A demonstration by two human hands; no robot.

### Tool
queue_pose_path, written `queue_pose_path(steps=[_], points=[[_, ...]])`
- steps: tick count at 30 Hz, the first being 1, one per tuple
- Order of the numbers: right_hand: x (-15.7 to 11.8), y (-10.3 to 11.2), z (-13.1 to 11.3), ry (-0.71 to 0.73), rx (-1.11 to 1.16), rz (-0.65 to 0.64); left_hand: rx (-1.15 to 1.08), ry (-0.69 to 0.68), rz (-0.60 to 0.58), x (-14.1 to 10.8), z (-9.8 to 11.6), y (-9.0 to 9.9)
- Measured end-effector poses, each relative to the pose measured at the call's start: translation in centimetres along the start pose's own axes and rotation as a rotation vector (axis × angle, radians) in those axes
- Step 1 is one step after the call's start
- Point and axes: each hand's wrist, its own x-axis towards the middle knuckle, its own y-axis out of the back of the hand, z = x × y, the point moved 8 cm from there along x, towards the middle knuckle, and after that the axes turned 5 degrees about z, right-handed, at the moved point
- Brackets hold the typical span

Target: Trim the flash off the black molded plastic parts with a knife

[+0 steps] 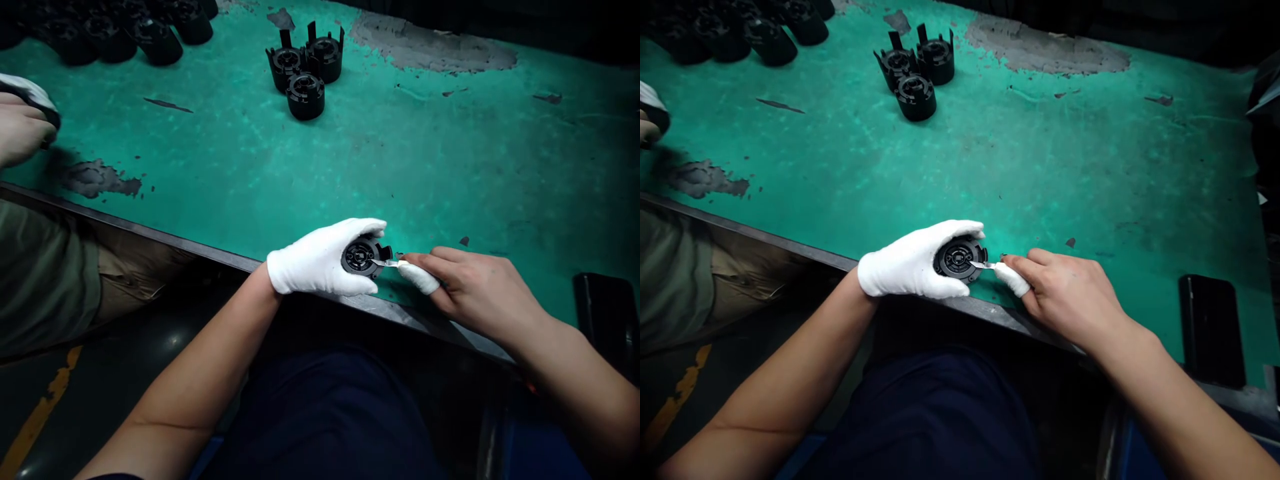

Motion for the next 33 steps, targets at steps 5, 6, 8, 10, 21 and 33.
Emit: queue_pose_path(steps=[5, 6, 8, 10, 21, 33], points=[[-0.3, -0.5, 0.0, -0.050, 0.004, 0.010, -0.031, 0.018, 0.019, 0.0, 0.1, 0.0], [-0.6, -0.4, -0.1, -0.053, 0.052, 0.035, -0.027, 0.030, 0.031, -0.2, 0.1, -0.1], [-1.6, -0.1, -0.3, -0.091, 0.181, 0.090, -0.023, 0.071, 0.083, -0.8, 0.2, -0.5], [-2.8, 0.1, -0.3, -0.165, 0.296, 0.106, -0.027, 0.114, 0.186, -1.7, 0.3, -0.9], [-4.6, -1.1, -4.6, -0.119, 0.348, -0.031, 0.024, 0.156, 0.393, -4.0, 0.7, -1.7], [-4.7, -0.5, -5.1, -0.125, 0.316, -0.004, 0.012, 0.150, 0.436, -3.9, 1.1, -1.5]])
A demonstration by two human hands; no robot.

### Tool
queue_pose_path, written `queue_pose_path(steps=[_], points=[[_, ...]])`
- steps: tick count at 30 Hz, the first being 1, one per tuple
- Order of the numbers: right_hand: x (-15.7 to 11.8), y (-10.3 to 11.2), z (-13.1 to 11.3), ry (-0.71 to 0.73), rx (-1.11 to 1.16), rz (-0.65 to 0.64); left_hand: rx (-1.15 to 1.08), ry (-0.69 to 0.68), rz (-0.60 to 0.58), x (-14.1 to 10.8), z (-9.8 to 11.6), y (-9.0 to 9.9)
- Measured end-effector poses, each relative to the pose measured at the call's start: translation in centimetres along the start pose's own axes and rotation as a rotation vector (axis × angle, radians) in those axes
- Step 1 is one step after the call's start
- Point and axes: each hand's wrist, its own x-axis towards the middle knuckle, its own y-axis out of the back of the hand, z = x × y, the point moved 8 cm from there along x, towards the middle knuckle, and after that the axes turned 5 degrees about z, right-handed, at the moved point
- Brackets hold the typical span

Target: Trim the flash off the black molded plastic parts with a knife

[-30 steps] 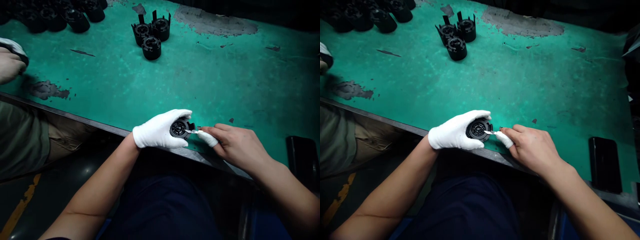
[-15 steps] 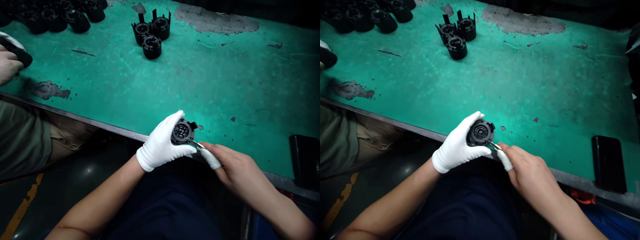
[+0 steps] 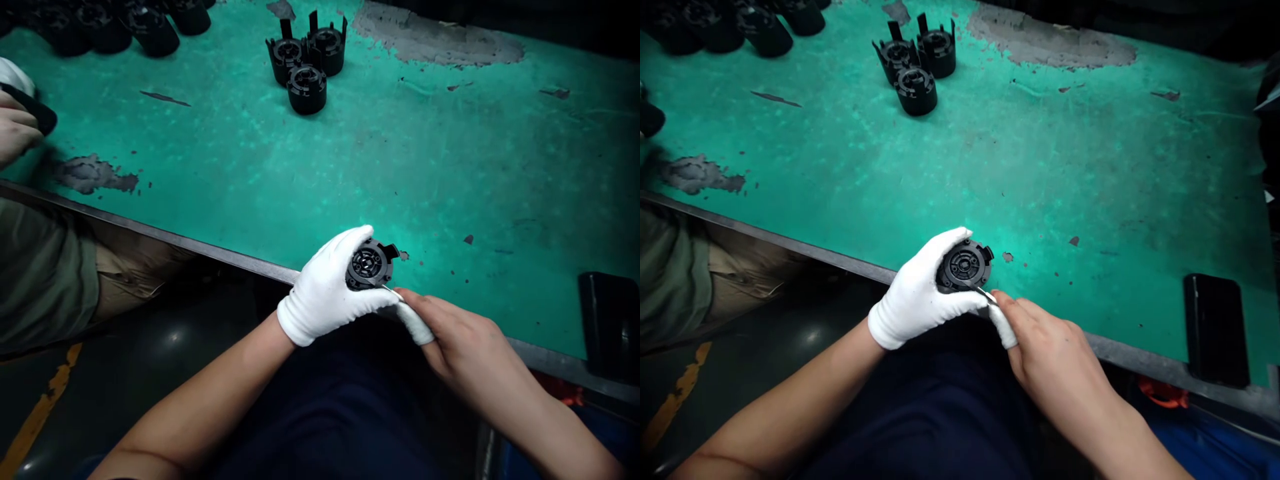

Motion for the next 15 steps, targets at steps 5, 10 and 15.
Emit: queue_pose_path(steps=[5, 10, 15], points=[[0.11, -0.53, -0.37, 0.002, 0.005, -0.046, 0.011, 0.003, -0.001, -0.06, -0.02, -0.01], [0.71, 0.07, -0.41, 0.003, -0.031, 0.055, 0.007, -0.004, 0.007, -0.05, 0.07, -0.04], [0.91, -0.08, -0.84, 0.016, -0.059, 0.045, -0.002, -0.015, 0.019, -0.07, 0.06, 0.05]])
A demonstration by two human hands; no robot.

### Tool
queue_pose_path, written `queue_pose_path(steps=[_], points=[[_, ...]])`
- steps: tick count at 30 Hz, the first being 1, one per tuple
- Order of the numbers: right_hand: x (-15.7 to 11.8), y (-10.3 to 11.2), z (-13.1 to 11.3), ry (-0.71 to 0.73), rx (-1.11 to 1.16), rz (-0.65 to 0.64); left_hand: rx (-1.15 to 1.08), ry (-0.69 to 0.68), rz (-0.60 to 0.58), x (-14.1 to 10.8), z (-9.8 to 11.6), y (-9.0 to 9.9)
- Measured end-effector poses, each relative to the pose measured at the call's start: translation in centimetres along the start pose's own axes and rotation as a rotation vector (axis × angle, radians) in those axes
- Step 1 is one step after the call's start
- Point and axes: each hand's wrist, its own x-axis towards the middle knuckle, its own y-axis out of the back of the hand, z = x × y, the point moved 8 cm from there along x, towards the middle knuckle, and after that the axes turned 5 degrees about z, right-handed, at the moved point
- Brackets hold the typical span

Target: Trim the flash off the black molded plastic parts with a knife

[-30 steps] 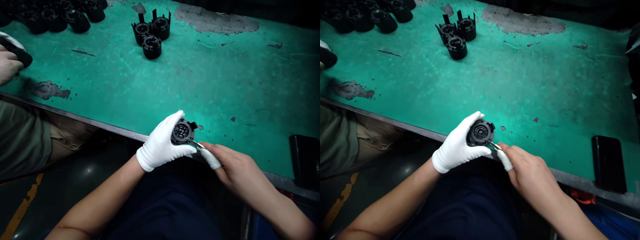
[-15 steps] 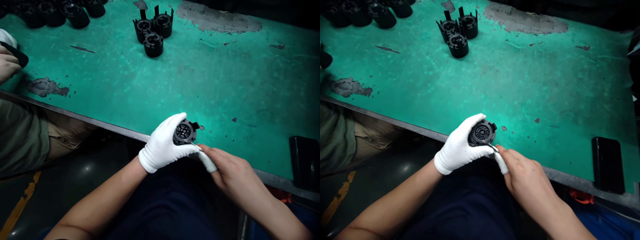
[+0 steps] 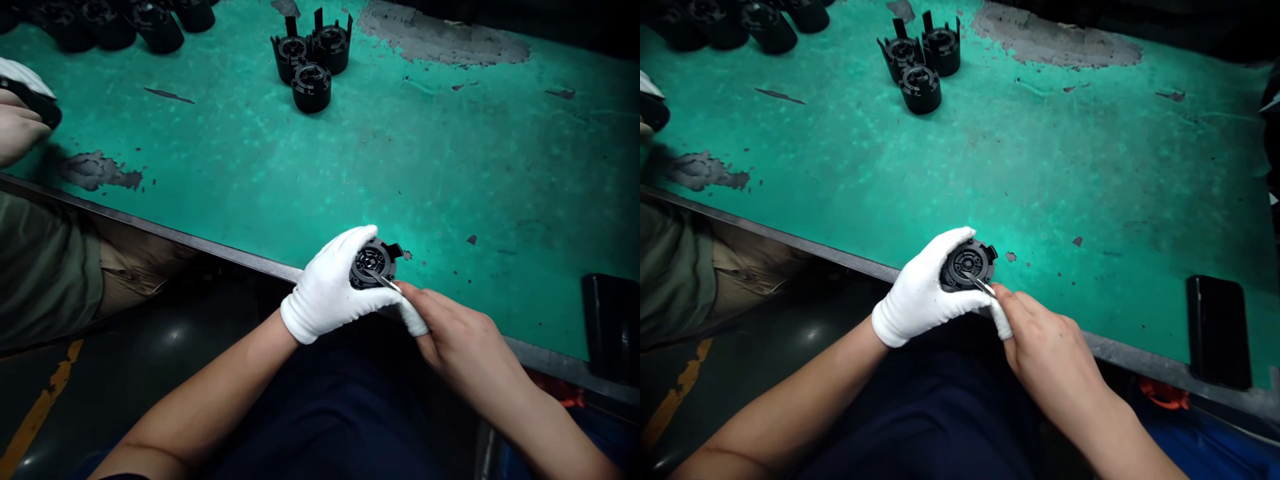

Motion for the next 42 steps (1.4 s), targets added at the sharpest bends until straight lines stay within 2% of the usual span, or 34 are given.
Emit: queue_pose_path(steps=[7, 11, 14, 17, 18, 20, 22, 23, 24, 26, 28, 29, 33, 35, 38, 42], points=[[0.0, -0.8, 0.9, 0.002, 0.061, -0.185, 0.008, -0.023, -0.019, 0.0, 0.0, 0.0], [0.5, -0.8, 1.1, 0.019, 0.007, -0.265, 0.018, -0.023, -0.054, 0.1, 0.1, -0.2], [0.7, 0.5, 1.3, 0.042, 0.052, -0.190, 0.038, -0.037, -0.119, 0.7, 0.3, 0.2], [0.3, 2.5, 2.7, -0.002, 0.140, 0.009, 0.065, -0.154, -0.240, 1.1, 1.1, 1.4], [0.0, 2.9, 3.4, -0.038, 0.143, 0.060, 0.084, -0.194, -0.243, 1.2, 1.2, 2.1], [-0.7, 3.1, 4.7, -0.103, 0.131, 0.114, 0.123, -0.202, -0.112, 1.5, 0.8, 4.5], [-1.2, 2.8, 5.3, -0.133, 0.141, 0.121, 0.104, -0.116, 0.105, 1.3, -0.1, 6.8], [-1.3, 2.5, 5.3, -0.136, 0.156, 0.111, 0.066, -0.062, 0.179, 1.0, -0.6, 7.4], [-1.2, 2.2, 5.2, -0.137, 0.175, 0.090, 0.024, -0.013, 0.201, 0.6, -1.0, 7.3], [-0.9, 1.6, 4.9, -0.135, 0.210, 0.030, -0.014, 0.042, 0.123, -0.1, -1.2, 5.4], [-0.2, 1.2, 4.5, -0.127, 0.226, -0.019, 0.034, 0.037, 0.049, -0.6, -0.9, 3.2], [0.4, 1.2, 4.4, -0.116, 0.227, -0.032, 0.070, 0.024, 0.049, -0.7, -0.6, 2.4], [2.6, 0.9, 4.3, -0.034, 0.184, -0.104, 0.128, -0.021, 0.040, -0.4, -0.2, 0.4], [3.3, 0.6, 4.3, 0.016, 0.146, -0.156, 0.117, -0.028, 0.000, -0.3, -0.3, -0.1], [3.5, 0.5, 4.7, 0.072, 0.105, -0.202, 0.112, -0.047, 0.008, -0.3, -0.4, 0.1], [3.4, 0.8, 5.0, 0.116, 0.015, -0.186, 0.124, -0.075, 0.030, -0.3, -0.2, 0.3]])
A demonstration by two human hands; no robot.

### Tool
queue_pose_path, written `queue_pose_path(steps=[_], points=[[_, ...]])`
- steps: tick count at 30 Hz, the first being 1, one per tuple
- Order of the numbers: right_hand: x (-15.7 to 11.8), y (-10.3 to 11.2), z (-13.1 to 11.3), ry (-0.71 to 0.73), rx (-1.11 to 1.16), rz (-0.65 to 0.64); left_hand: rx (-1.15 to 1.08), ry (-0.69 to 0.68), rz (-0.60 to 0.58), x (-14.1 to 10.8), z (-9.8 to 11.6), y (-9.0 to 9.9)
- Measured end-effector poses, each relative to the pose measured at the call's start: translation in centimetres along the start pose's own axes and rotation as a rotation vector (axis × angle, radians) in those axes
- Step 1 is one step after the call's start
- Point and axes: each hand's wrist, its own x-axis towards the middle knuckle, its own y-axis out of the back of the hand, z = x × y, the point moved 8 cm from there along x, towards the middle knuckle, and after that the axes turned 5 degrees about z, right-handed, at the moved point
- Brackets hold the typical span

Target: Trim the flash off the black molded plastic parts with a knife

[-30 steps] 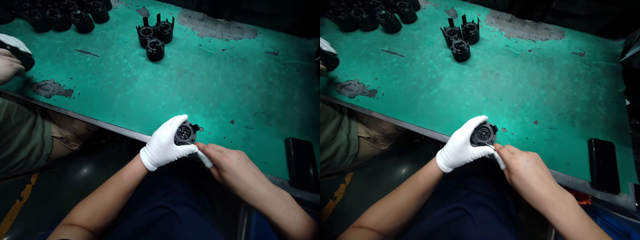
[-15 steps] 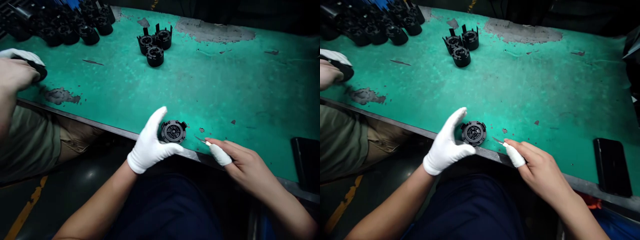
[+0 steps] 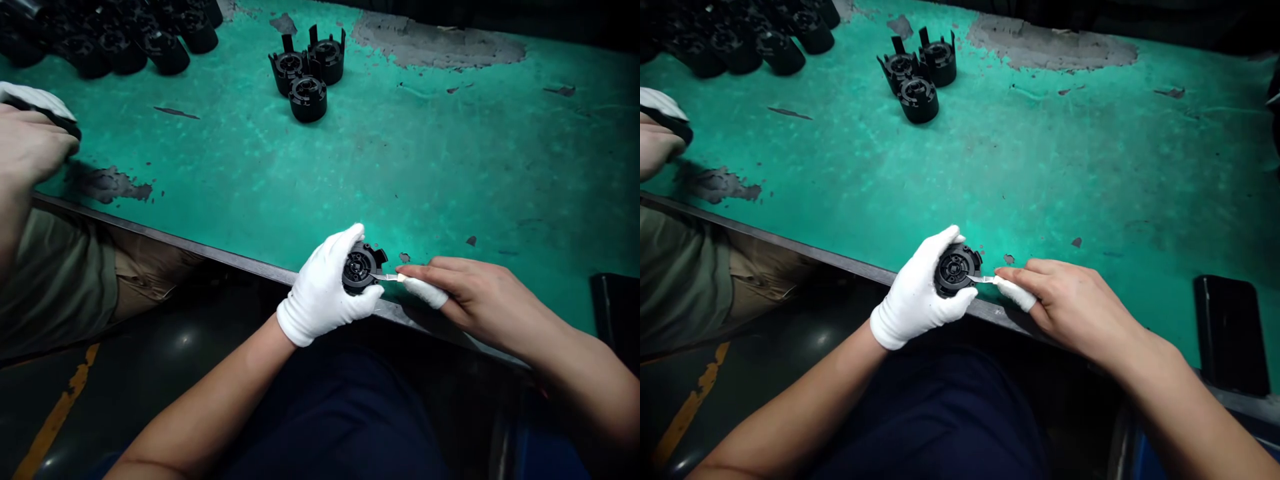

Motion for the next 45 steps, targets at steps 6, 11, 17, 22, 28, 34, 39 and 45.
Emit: queue_pose_path(steps=[6, 11, 17, 22, 28, 34, 39, 45], points=[[0.6, 0.5, -0.6, -0.050, -0.220, 0.088, 0.017, -0.004, 0.010, 0.2, 0.2, -0.1], [0.0, 0.5, -1.4, -0.148, -0.243, 0.151, 0.070, 0.036, 0.086, -0.2, 0.5, -0.3], [-0.8, 0.0, -1.4, -0.186, -0.127, 0.160, 0.077, 0.044, 0.097, -0.4, 0.5, -0.6], [-0.4, -0.2, -1.3, -0.233, -0.202, 0.177, 0.119, 0.038, 0.142, -0.5, 0.7, -0.5], [-0.7, -0.7, -1.7, -0.229, -0.021, 0.210, 0.130, 0.039, 0.166, -0.8, 0.9, -0.7], [-0.8, -0.9, -1.9, -0.212, -0.028, 0.239, 0.153, 0.035, 0.185, -0.7, 1.1, -0.5], [-0.9, -0.8, -2.2, -0.198, -0.095, 0.257, 0.165, 0.035, 0.184, -0.7, 1.1, -0.6], [-0.9, -0.7, -2.2, -0.183, -0.110, 0.270, 0.158, 0.041, 0.185, -0.7, 1.1, -0.6]])
